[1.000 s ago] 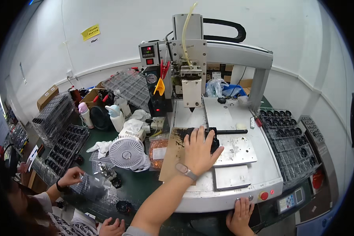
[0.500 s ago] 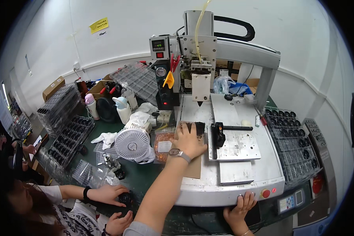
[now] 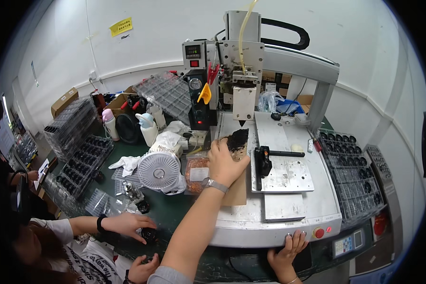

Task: Assembling and testing electronic components using a specialized machine.

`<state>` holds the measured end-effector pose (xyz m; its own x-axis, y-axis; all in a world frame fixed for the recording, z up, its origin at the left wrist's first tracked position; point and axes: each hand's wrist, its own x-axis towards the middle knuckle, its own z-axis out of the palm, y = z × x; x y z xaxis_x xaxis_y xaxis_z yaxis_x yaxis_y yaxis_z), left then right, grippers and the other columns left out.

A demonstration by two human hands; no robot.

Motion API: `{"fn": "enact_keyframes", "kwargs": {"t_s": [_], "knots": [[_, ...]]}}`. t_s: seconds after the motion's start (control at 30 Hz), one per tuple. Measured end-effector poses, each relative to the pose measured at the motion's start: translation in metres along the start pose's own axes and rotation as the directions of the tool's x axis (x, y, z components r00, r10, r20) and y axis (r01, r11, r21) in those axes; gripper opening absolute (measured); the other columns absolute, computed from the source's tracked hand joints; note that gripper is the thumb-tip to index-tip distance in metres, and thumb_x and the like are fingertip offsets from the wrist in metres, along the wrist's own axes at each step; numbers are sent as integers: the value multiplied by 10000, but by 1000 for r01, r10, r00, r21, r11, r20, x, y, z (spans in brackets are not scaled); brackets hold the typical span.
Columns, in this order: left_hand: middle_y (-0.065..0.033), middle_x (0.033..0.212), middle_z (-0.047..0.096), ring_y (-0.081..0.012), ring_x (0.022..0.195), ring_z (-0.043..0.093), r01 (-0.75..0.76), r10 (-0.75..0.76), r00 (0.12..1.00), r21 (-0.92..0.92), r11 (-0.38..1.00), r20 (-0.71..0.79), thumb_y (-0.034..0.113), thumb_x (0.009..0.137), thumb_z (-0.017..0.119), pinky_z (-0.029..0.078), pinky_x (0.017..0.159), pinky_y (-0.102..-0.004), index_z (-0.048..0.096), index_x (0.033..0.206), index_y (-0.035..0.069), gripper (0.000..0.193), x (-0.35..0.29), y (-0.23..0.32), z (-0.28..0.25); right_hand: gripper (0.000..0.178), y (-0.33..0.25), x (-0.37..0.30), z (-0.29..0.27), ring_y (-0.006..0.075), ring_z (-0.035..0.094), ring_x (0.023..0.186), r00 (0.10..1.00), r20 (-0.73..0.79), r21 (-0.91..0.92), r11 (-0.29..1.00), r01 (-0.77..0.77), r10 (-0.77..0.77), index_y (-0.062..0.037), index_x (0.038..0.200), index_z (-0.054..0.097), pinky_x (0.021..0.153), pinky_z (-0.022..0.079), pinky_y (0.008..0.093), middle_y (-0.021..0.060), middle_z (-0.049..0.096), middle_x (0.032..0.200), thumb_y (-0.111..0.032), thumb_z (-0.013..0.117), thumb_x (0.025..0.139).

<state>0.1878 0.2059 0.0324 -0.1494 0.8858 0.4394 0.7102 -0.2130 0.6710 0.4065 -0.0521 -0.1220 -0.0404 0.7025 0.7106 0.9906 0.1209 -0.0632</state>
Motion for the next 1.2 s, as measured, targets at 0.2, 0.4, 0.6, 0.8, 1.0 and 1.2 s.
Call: {"fn": "enact_keyframes", "kwargs": {"t_s": [0.2, 0.4, 0.6, 0.8, 1.0, 1.2], "knots": [[-236, 1402, 379, -453, 1244, 410, -39, 39, 999, -2, 999, -4, 435, 703, 706, 393, 1005, -556, 438, 1347, 24, 809, -1, -2, 3, 722, 1, -2, 2, 524, 202, 1408, 1000, -6, 8, 1000, 3, -3, -19, 1327, 327, 1139, 3, 637, 342, 309, 1469, -148, 638, 689], [-261, 1374, 392, -452, 1253, 393, -46, 46, 999, -28, 999, 16, 389, 710, 720, 355, 1063, -496, 458, 1326, -12, 779, -3, 1, 0, 716, 1, -1, 1, 523, 198, 1408, 1000, -7, 11, 1000, -5, 5, -24, 1330, 327, 1138, 5, 633, 340, 303, 1473, -148, 639, 698], [-259, 1373, 396, -447, 1247, 396, -49, 50, 998, -24, 998, 32, 390, 714, 715, 353, 1064, -495, 457, 1329, -18, 782, -2, 3, 1, 716, 2, -1, 3, 523, 201, 1406, 1000, -3, 9, 1000, -2, 2, -27, 1334, 321, 1138, 7, 634, 337, 299, 1476, -151, 643, 706], [-254, 1363, 405, -445, 1235, 403, -61, 62, 998, -42, 997, 23, 384, 716, 712, 354, 1061, -494, 458, 1327, -24, 778, 0, 5, 2, 654, 3, 1, 2, 509, 203, 1411, 1000, -31, -21, 1000, -5, 4, -30, 1280, 361, 1147, 16, 629, 319, 328, 1464, -170, 642, 706], [-245, 1312, 438, -425, 1184, 433, -69, 70, 997, -51, 996, 22, 370, 715, 716, 365, 1044, -481, 463, 1301, -48, 764, -4, -3, 5, 700, 1, -3, 2, 521, 200, 1409, 1000, -9, 14, 1000, -4, 4, -34, 1329, 323, 1141, 0, 631, 332, 306, 1474, -152, 639, 715], [-231, 1273, 462, -409, 1189, 437, -75, 75, 997, -81, 994, -3, 368, 712, 722, 372, 1039, -464, 466, 1281, -65, 760, -2, -3, 6, 699, 2, -3, 1, 518, 202, 1410, 1000, -12, 4, 1000, 2, -2, -37, 1329, 323, 1142, -1, 627, 330, 309, 1474, -153, 638, 716]]}}
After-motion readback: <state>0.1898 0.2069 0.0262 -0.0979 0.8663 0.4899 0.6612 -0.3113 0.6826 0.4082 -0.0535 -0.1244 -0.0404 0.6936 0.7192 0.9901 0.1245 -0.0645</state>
